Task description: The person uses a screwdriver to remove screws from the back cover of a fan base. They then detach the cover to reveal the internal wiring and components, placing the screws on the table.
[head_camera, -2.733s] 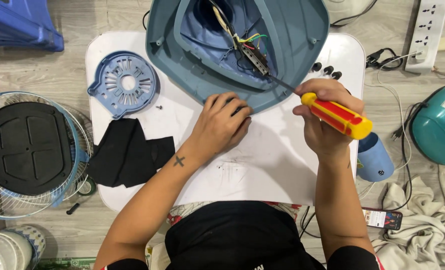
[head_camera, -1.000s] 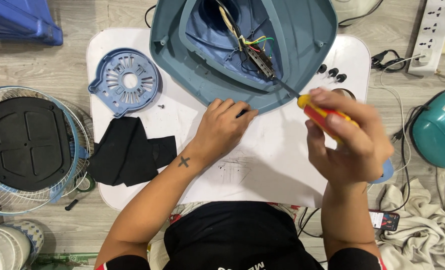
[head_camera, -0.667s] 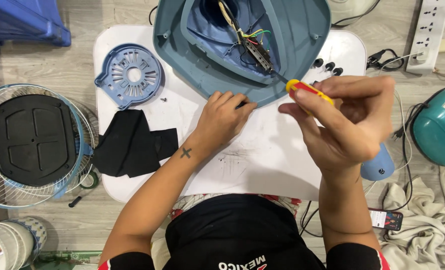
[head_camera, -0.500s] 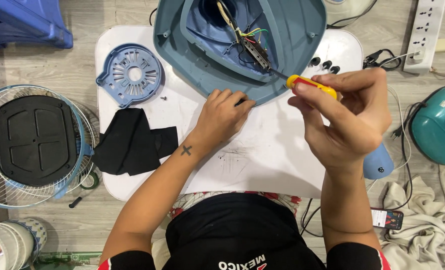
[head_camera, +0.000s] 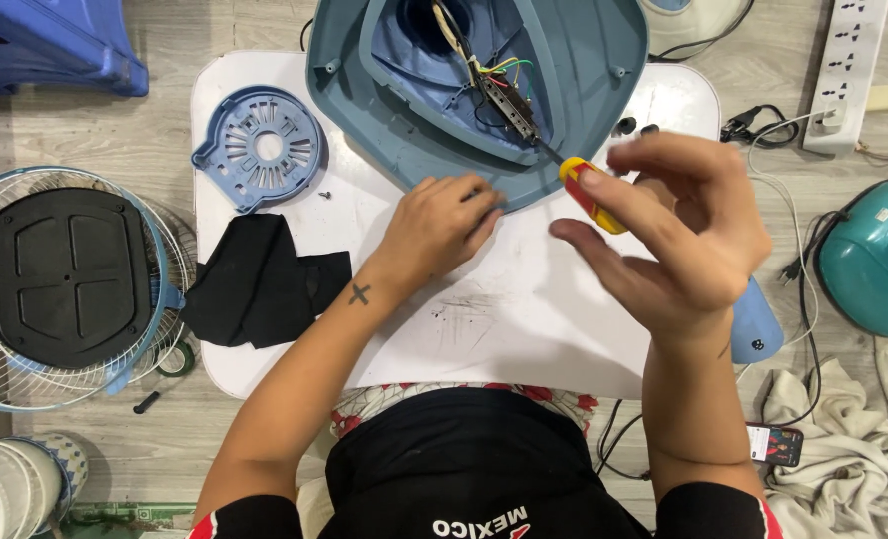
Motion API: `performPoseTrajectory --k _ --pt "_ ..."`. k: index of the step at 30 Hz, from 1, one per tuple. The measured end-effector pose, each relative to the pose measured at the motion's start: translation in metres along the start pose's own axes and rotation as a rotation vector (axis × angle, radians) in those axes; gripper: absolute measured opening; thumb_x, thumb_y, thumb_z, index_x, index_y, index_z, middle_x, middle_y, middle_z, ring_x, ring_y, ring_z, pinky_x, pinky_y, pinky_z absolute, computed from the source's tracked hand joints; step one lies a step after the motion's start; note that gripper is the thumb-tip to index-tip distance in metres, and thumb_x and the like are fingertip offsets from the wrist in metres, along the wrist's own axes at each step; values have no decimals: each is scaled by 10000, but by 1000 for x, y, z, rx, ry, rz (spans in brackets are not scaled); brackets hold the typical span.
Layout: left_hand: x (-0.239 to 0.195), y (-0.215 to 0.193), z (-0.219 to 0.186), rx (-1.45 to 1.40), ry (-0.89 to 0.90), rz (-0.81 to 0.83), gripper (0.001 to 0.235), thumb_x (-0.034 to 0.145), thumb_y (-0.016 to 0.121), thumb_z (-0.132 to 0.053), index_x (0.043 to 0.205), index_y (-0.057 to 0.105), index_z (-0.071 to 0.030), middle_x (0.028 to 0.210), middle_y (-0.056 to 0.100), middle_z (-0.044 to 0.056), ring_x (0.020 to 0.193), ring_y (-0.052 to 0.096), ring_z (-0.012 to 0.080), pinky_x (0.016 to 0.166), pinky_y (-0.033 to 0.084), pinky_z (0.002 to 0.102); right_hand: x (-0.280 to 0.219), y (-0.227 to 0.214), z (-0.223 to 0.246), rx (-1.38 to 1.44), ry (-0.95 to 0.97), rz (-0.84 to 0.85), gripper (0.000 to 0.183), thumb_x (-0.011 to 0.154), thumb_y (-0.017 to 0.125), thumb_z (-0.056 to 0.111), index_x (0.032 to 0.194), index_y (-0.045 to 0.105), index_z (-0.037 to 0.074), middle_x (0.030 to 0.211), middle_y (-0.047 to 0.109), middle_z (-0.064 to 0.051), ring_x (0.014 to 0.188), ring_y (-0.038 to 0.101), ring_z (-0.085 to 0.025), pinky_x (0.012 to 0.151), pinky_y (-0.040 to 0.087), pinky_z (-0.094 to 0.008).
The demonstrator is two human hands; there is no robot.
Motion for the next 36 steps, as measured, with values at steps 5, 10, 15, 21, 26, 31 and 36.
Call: performPoseTrajectory --k 5,10,15,21,26,31,36 --pt "35 -37 -2 -302 -16 -59 622 1078 685 -70 1578 317 -43 1284 672 112 1178 633 274 1077 535 391 3 5 0 -74 8 -77 259 952 901 93 1115 752 -43 1036 576 -265 866 669 -311 679 596 -321" --pt "80 -46 -4 -729 200 184 476 1074 609 39 1504 428 -50 1426 665 170 1273 708 336 1051 551 386 10 2 4 -15 98 -21 140 1005 822 15 1124 765 -30 1058 620 -309 961 712 -345 868 632 -392" --pt "98 -51 -7 -806 255 218 210 918 522 182 1009 579 2 846 605 92 699 508 252 668 411 343 21 -1 8 157 99 111 159 1003 683 -204 1100 714 -82 1088 652 -333 994 726 -386 955 652 -430" --pt "93 -40 0 -751 268 117 146 961 516 158 1005 587 39 790 530 111 653 441 256 624 372 352 15 0 -1 149 36 107 200 1014 650 -204 1203 629 -143 1125 646 -382 1030 711 -456 1000 627 -489" --pt "66 -21 -8 -547 148 -117 219 1081 601 -96 1259 576 30 1194 668 187 1117 680 332 1005 558 414 9 0 -2 -88 26 30 295 996 872 111 1187 711 -46 1128 630 -320 989 678 -412 878 556 -464" --pt "21 15 -17 55 38 -74 228 1010 649 -335 995 632 -107 968 618 66 857 558 277 716 454 391 4 10 -2 -91 23 -82 260 951 922 57 1110 735 -29 1005 623 -305 905 670 -382 813 649 -440" --pt "14 28 -13 102 36 -99 42 968 637 -128 938 663 -141 924 615 33 769 572 241 669 419 366 13 5 7 -17 95 33 160 992 881 -91 1079 783 0 1054 642 -299 957 715 -372 886 641 -425"
Point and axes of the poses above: each hand's wrist, its own x-axis towards the middle knuckle, its own y-axis out of the palm, z = x × y, the point moved 1 cm from there along x, towards the middle knuckle
